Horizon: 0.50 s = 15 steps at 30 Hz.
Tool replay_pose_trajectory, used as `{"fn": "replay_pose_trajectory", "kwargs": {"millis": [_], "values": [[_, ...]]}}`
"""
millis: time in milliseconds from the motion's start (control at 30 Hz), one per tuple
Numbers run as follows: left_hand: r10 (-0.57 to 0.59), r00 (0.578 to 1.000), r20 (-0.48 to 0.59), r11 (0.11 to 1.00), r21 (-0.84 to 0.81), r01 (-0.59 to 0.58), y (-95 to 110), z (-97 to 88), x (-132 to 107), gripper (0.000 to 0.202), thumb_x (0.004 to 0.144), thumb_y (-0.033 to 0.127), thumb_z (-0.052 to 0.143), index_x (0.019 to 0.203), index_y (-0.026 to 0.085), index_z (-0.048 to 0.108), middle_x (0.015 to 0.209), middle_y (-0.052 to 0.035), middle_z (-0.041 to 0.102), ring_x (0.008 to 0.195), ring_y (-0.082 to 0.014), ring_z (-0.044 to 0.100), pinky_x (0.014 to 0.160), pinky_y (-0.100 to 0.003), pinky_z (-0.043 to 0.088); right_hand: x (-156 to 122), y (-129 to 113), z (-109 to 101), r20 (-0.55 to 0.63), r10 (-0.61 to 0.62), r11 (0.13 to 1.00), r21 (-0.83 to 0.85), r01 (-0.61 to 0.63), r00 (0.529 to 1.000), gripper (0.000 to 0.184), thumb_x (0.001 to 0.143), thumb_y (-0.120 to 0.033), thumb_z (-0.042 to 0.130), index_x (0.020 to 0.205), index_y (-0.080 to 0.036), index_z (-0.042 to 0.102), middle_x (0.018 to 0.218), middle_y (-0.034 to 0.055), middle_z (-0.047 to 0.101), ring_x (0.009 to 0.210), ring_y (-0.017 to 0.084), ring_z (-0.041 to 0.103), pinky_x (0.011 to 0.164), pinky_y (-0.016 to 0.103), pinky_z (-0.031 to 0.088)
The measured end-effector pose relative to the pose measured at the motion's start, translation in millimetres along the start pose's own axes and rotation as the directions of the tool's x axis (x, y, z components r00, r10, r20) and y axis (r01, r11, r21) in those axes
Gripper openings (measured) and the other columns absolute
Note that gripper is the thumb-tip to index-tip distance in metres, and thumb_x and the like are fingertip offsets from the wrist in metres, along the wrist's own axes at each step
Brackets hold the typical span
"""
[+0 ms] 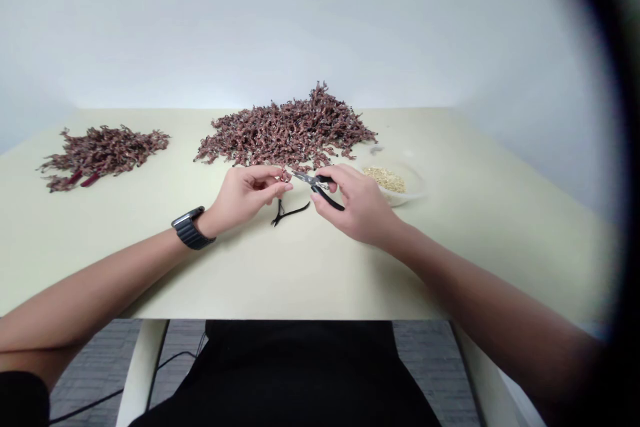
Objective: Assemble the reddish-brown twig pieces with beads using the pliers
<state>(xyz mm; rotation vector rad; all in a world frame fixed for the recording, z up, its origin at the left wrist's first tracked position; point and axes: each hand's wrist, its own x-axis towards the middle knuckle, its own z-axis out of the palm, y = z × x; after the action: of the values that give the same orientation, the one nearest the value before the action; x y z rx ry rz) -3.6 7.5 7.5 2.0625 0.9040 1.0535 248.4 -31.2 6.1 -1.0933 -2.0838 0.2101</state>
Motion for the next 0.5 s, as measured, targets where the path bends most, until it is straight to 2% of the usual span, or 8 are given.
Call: {"fn": "replay_pose_trajectory", "kwargs": {"millis": [133, 233, 400, 500], "values": [[-0.004, 1.000, 0.019, 0.999, -0.045, 0.005, -5.4, -2.2, 1.4, 0.029, 0.091, 0.041, 0.073, 0.105, 0.017, 0.078, 0.075, -0.0051, 0.073, 0.058, -0.0114, 0.060, 0.055, -0.022, 0.050, -0.4, 1.1, -1.0, -0.020, -0.118, 0.991, -0.073, 0.116, 0.993, 0.033, 0.093, -0.033, 0.061, 0.124, -0.020, 0.060, 0.102, 0.0093, 0.063, 0.087, 0.023, 0.060, 0.078, 0.036, 0.049], [0.051, 0.998, 0.022, 0.998, 0.033, -0.052, -6.1, -4.1, 1.6, 0.027, 0.092, 0.041, 0.071, 0.105, 0.018, 0.078, 0.078, -0.0053, 0.075, 0.066, -0.0136, 0.066, 0.061, -0.024, 0.052, 0.2, 1.5, -3.0, -0.016, -0.153, 0.983, -0.101, 0.151, 0.988, 0.032, 0.093, -0.031, 0.061, 0.123, -0.021, 0.060, 0.102, 0.0097, 0.063, 0.089, 0.024, 0.060, 0.078, 0.037, 0.050], [0.230, 0.971, 0.059, 0.931, 0.277, -0.237, -3.2, -7.8, 1.9, 0.018, 0.093, 0.034, 0.070, 0.100, 0.020, 0.079, 0.084, -0.0046, 0.078, 0.070, -0.0140, 0.069, 0.064, -0.024, 0.051, 1.0, 3.4, -6.4, 0.039, -0.148, 0.982, -0.108, 0.152, 0.988, 0.034, 0.094, -0.032, 0.061, 0.125, -0.020, 0.060, 0.100, 0.0090, 0.062, 0.086, 0.023, 0.060, 0.076, 0.036, 0.049], [0.331, 0.937, 0.111, 0.875, 0.336, -0.349, -3.5, -10.4, 2.1, 0.015, 0.095, 0.025, 0.067, 0.105, 0.021, 0.077, 0.089, -0.0045, 0.079, 0.075, -0.0146, 0.071, 0.068, -0.024, 0.053, 1.7, 3.9, -9.1, 0.076, -0.151, 0.980, -0.118, 0.159, 0.986, 0.033, 0.093, -0.031, 0.061, 0.125, -0.020, 0.060, 0.100, 0.0089, 0.062, 0.084, 0.022, 0.060, 0.075, 0.035, 0.049]]}}
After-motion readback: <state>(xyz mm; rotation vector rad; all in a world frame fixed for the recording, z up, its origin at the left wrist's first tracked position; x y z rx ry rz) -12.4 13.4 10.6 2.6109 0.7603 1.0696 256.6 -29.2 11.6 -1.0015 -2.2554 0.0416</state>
